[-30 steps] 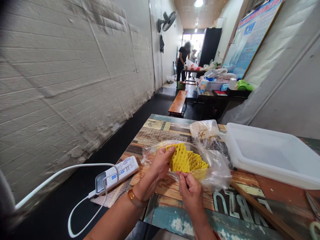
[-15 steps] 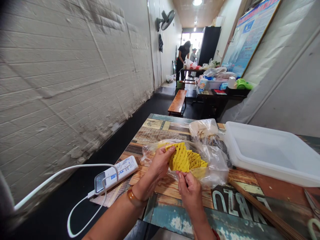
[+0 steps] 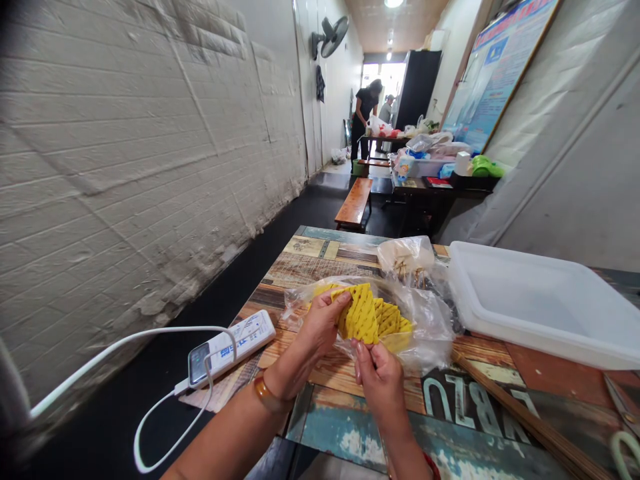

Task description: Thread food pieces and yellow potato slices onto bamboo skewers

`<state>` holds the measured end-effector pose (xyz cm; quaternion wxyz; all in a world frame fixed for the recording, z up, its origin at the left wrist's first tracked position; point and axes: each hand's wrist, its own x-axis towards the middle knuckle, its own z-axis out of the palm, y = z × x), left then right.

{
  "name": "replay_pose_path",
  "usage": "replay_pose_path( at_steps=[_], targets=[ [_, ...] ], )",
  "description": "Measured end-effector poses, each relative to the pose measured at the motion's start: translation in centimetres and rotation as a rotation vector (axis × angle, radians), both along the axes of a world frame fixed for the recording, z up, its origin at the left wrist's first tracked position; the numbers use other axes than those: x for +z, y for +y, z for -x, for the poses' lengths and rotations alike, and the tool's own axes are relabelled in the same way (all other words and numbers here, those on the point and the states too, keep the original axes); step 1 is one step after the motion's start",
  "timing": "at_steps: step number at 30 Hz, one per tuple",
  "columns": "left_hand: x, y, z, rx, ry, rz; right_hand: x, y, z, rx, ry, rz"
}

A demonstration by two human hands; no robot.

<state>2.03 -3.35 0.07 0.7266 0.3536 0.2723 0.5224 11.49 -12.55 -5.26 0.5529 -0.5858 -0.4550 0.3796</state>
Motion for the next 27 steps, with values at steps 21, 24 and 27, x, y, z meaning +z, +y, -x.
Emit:
replay_pose_path(
  at_steps=[21,24,27],
  targets=[
    [0.4,0.3,0.5,-0.044,-0.07,0.052,0.5,-0.1,0.0,0.038,0.175,0.047],
    [1.0,0.9,1.4,-0.015,-0.087,0.095,0.5,-0.1,-0.3,0.097,0.146,0.037],
    [1.7,1.2,2.3,-0.072,-0.107,0.147,0.5,-0.2,-0.5,0.082,0.098,0.028]
  ],
)
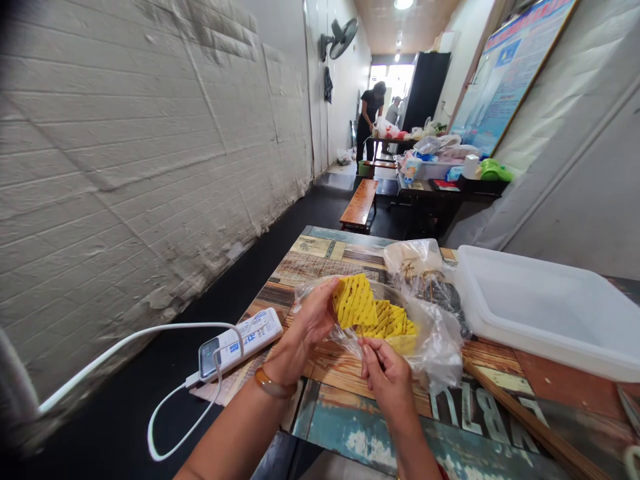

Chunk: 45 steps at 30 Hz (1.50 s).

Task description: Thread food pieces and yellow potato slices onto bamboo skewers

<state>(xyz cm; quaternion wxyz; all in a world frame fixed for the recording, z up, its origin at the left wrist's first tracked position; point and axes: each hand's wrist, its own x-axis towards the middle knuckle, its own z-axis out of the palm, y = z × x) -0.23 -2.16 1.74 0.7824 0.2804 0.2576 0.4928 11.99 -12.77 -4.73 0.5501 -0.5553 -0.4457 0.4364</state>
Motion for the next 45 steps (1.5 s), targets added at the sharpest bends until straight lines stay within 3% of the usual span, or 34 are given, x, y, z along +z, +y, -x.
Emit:
replay_pose_path(
  at_steps=[4,9,15,20,23,26,29,32,34,36,41,45],
  targets=[
    [0.2,-0.4,0.2,-0.156,-0.055,0.036,0.1,0.1,0.0,-0.087,-0.009,-0.003],
    [-0.9,-0.6,-0.5,-0.242,-0.007,-0.075,0.0,0.3,-0.1,-0.105,-0.017,-0.038],
    [-1.3,-0.2,-0.6,-0.111,0.069,-0.09,-0.1,-0.9,0.2,-0.098,-0.062,-0.047],
    [-1.4,0.0,-0.7,-0.128,0.097,-0.13,0.3,-2.7,0.3,-0.206,-0.186,-0.098],
    [-1.0,-0.3,-0.1,-0.116,0.128,-0.174,1.2,-3.7,0.2,-0.244,-0.232,-0.133],
    [-0.1,-1.0,1.2,0.002,0.226,-0.239,2.2,-4.8,-0.2,-0.295,-0.275,-0.189],
    [1.1,-1.6,3.1,0.199,0.399,-0.428,2.9,-5.9,-0.7,-0.314,-0.333,-0.222],
    [2.0,-1.5,5.0,0.42,0.769,-0.777,2.5,-6.9,-1.2,-0.296,-0.383,-0.196],
    [2.1,-1.1,6.0,0.476,1.095,-1.017,1.9,-7.5,-1.6,-0.268,-0.409,-0.163],
    [1.8,-0.6,6.6,0.438,1.402,-1.165,1.2,-8.1,-1.9,-0.203,-0.409,-0.136],
    [0.8,0.3,6.9,0.305,1.922,-1.186,0.8,-8.8,-1.4,-0.043,-0.339,-0.042],
    [1.2,0.9,6.4,0.294,1.954,-1.095,1.4,-6.8,0.0,-0.013,-0.228,0.01]
  ],
)
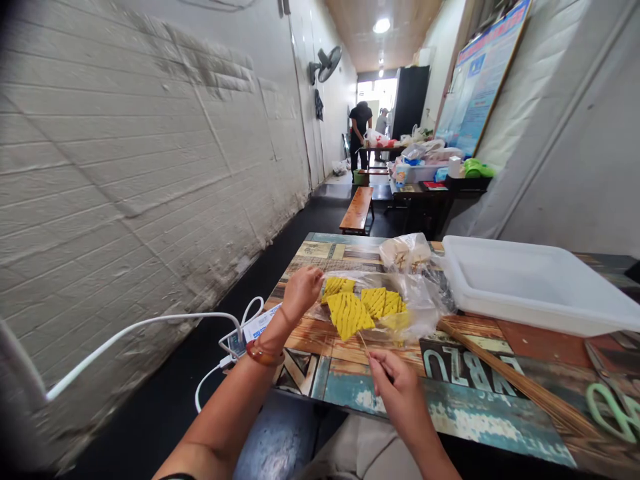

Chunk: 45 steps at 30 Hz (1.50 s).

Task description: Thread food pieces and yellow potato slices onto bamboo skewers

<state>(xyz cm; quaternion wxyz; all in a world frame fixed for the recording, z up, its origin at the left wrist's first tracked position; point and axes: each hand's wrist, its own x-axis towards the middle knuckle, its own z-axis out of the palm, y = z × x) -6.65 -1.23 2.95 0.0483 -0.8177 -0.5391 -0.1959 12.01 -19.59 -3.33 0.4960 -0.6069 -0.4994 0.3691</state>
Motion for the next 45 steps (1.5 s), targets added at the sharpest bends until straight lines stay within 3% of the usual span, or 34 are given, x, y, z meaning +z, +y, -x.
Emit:
replay_pose_path(
  at_steps=[6,11,20,28,34,37,41,45],
  targets=[
    [1.5,0.1,-0.9,0.017,-0.097,0.013,-0.2,5.7,2.6,0.002,0.106,-0.016],
    [1.8,-0.2,-1.1,0.008,-0.088,0.004,-1.2,8.9,5.4,0.028,0.104,-0.001],
    [1.0,-0.2,-0.8,-0.015,-0.11,0.022,-2.3,9.8,7.5,0.173,0.027,0.027],
    [0.6,0.0,-1.4,-0.036,-0.141,0.05,-1.6,10.3,8.8,0.261,-0.007,0.05],
    [0.2,-0.7,-0.9,-0.236,-0.193,0.022,0.0,7.1,5.7,0.155,-0.227,-0.054],
    [1.0,-2.0,-1.5,-0.297,-0.301,-0.065,0.8,4.9,3.4,0.154,-0.474,-0.161],
    [2.1,-4.7,-3.1,-0.361,-0.486,-0.127,1.0,2.3,-1.0,0.128,-0.57,-0.202],
    [1.8,-7.8,-5.4,-0.499,-0.533,0.135,0.6,0.8,-7.5,-0.108,-0.731,-0.141]
  ],
)
